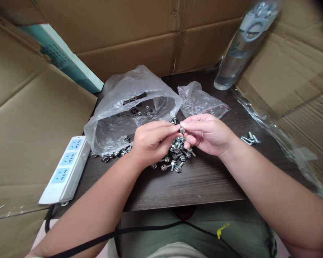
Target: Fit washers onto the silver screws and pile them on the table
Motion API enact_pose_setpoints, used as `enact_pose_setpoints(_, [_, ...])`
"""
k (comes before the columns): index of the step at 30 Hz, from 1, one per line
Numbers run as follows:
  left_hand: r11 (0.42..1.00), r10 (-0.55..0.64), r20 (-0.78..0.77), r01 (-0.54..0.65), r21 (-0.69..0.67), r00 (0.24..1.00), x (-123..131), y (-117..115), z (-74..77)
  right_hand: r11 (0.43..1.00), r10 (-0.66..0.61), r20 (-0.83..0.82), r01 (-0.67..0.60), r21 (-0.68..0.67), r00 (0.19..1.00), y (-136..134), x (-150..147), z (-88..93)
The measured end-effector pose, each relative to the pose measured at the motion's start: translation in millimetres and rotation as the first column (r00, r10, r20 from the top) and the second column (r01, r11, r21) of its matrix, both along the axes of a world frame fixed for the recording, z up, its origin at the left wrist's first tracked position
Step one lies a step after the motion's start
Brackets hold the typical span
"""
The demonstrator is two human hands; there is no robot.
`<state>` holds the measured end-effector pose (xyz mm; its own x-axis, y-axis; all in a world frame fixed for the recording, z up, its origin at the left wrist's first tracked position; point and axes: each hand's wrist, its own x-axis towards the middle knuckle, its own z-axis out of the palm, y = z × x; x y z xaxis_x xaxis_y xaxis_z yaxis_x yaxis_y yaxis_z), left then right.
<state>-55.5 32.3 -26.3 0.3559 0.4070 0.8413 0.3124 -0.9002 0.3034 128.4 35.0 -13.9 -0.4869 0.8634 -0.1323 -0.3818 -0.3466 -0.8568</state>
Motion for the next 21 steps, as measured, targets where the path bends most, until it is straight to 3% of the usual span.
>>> enact_pose_setpoints(3, [0.992,0.020,0.038,-0.015,-0.128,0.999,2.9,-3.2,0.8,0.998,-0.053,0.030,0.052,0.035,0.998,-0.8,-1.0,0.8])
enact_pose_setpoints(6, [0.947,0.081,0.060,-0.058,-0.317,0.995,5.8,-7.1,2.4,0.991,-0.107,0.094,0.098,0.094,0.990,-1.2,-1.8,1.3])
enact_pose_setpoints(8, [0.923,0.104,0.024,-0.087,-0.374,0.994,6.1,-8.4,3.7,0.981,-0.142,0.150,0.119,0.151,0.978,-0.9,-1.6,0.6])
enact_pose_setpoints(15, [0.961,0.111,-0.185,-0.153,-0.230,0.976,1.8,-4.2,5.5,0.915,-0.233,0.442,0.041,0.402,0.866,2.0,2.6,-4.7])
enact_pose_setpoints(18, [0.957,0.116,-0.216,-0.168,-0.237,0.969,1.2,-3.7,5.0,0.906,-0.241,0.479,0.018,0.423,0.844,3.3,3.5,-5.2])
enact_pose_setpoints(21, [0.947,0.119,-0.201,-0.172,-0.270,0.972,1.2,-3.7,4.9,0.931,-0.197,0.403,0.042,0.363,0.894,4.5,4.5,-6.0])
